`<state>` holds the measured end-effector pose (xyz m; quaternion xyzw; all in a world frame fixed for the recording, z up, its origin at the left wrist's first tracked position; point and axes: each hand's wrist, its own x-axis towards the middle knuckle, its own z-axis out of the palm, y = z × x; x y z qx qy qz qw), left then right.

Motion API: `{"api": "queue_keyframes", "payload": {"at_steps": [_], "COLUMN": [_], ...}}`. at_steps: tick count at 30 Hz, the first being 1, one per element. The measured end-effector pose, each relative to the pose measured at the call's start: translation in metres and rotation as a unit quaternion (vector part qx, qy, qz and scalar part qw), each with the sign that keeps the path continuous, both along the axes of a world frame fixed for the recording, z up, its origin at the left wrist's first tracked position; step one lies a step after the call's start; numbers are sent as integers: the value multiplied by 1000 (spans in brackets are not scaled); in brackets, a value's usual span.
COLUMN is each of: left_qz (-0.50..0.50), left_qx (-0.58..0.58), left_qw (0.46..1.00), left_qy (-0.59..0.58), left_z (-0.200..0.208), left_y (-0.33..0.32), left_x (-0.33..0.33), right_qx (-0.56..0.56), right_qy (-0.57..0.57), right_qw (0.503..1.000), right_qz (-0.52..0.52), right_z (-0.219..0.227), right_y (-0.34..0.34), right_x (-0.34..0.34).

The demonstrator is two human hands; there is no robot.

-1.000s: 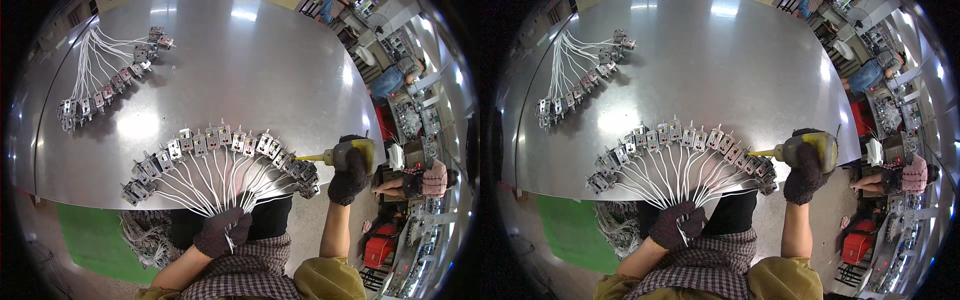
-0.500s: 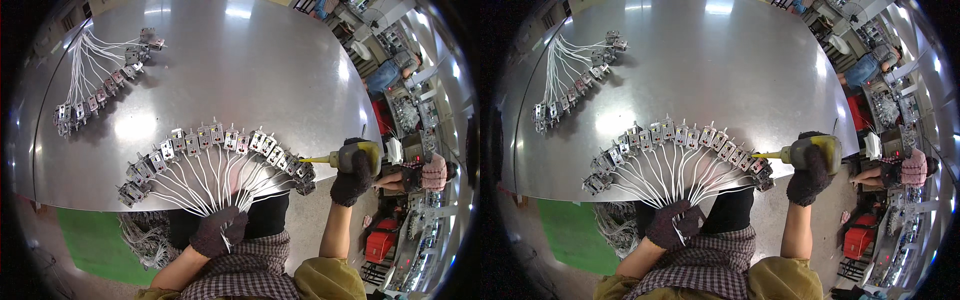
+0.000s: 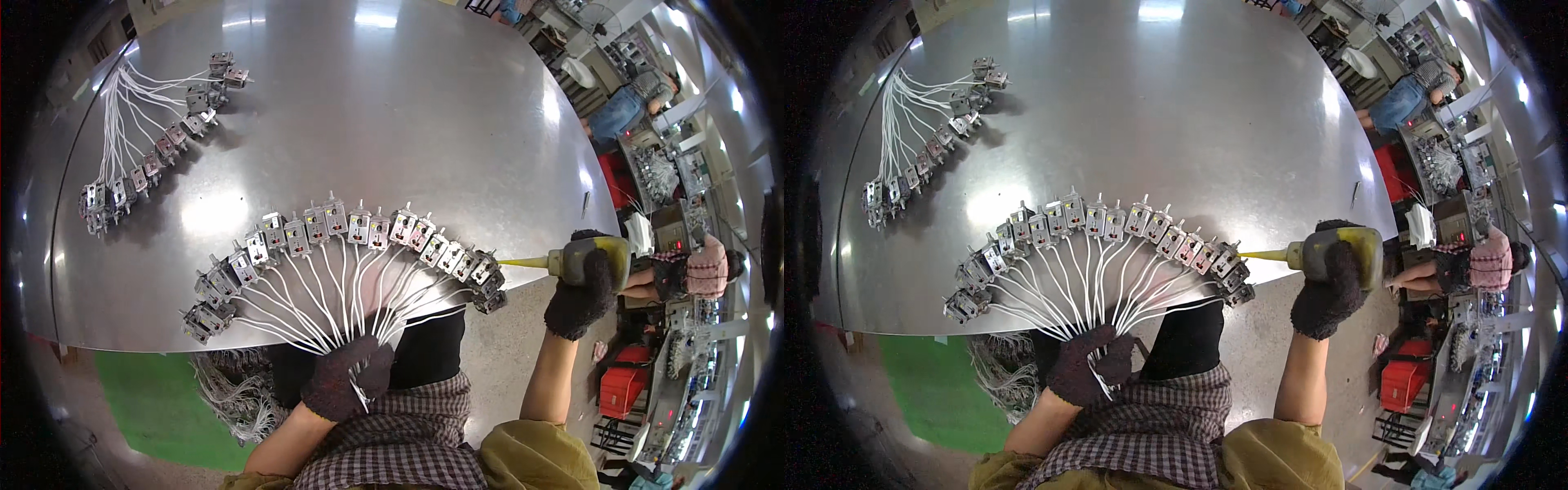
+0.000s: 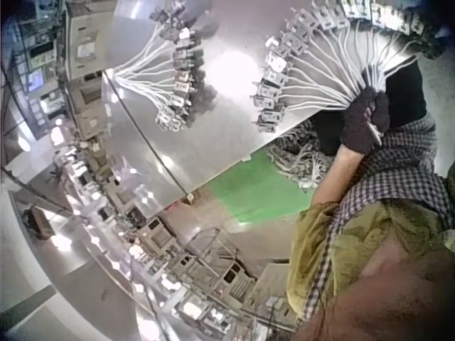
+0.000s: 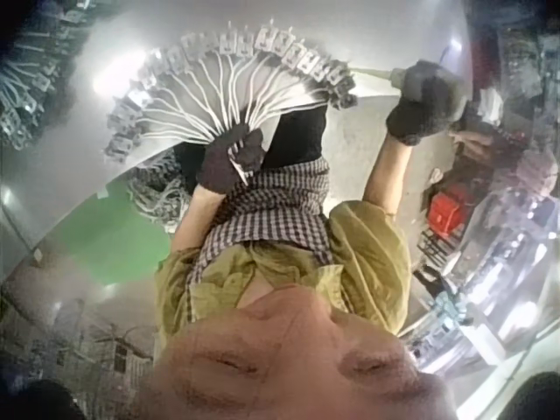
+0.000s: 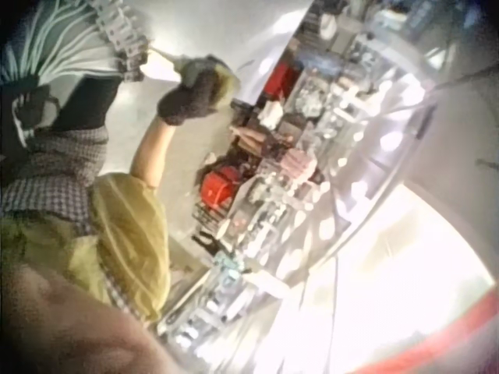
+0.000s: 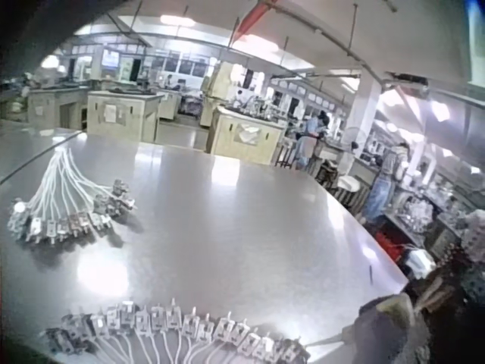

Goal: Assembling electronic components by tightening screws using an electric screwdriver at a manual assembly station.

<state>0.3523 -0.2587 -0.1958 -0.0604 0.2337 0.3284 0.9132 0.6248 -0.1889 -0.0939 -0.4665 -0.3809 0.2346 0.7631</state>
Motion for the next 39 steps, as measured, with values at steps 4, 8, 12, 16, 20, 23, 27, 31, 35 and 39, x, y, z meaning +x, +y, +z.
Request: {"api": "queue_keyframes", "payload": {"at_steps": [4,8,12,16,20,23,27,31,35,39], "left_qz": [1,-10,2,12,28,22,15,20,14,34], "left_qx": [-13,13,-10,-19,10,34,22,34,7,-13], "left_qw": [1000,1000,1000,1000,998,998,999,998,999,998], "left_qy": [-18,-11,-23,-22,-61,-43,-37,-45,-41,-42], "left_z": [-3,-3,-3,0,-4,0,1,1,7,0], "left_y": [-1,-1,0,2,1,1,1,1,4,1], "left_x": [0,-1,0,1,2,2,3,3,4,3], "right_qx": [-4,-12,7,9,3,-15,-22,13,-24,-22], "right_qy": [-49,-107,55,-32,-21,-40,-76,53,40,0], "right_qw": [999,994,998,999,1000,999,997,997,997,996], "right_qz": [0,25,44,-6,-7,-9,-4,51,-64,-86], "right_z": [-2,-6,-9,-13,-13,-15,-14,-14,-18,-18], "right_y": [0,-7,-14,-24,-23,-24,-30,-38,-51,-51], "right_x": [-3,3,24,24,18,18,17,31,32,23]}}
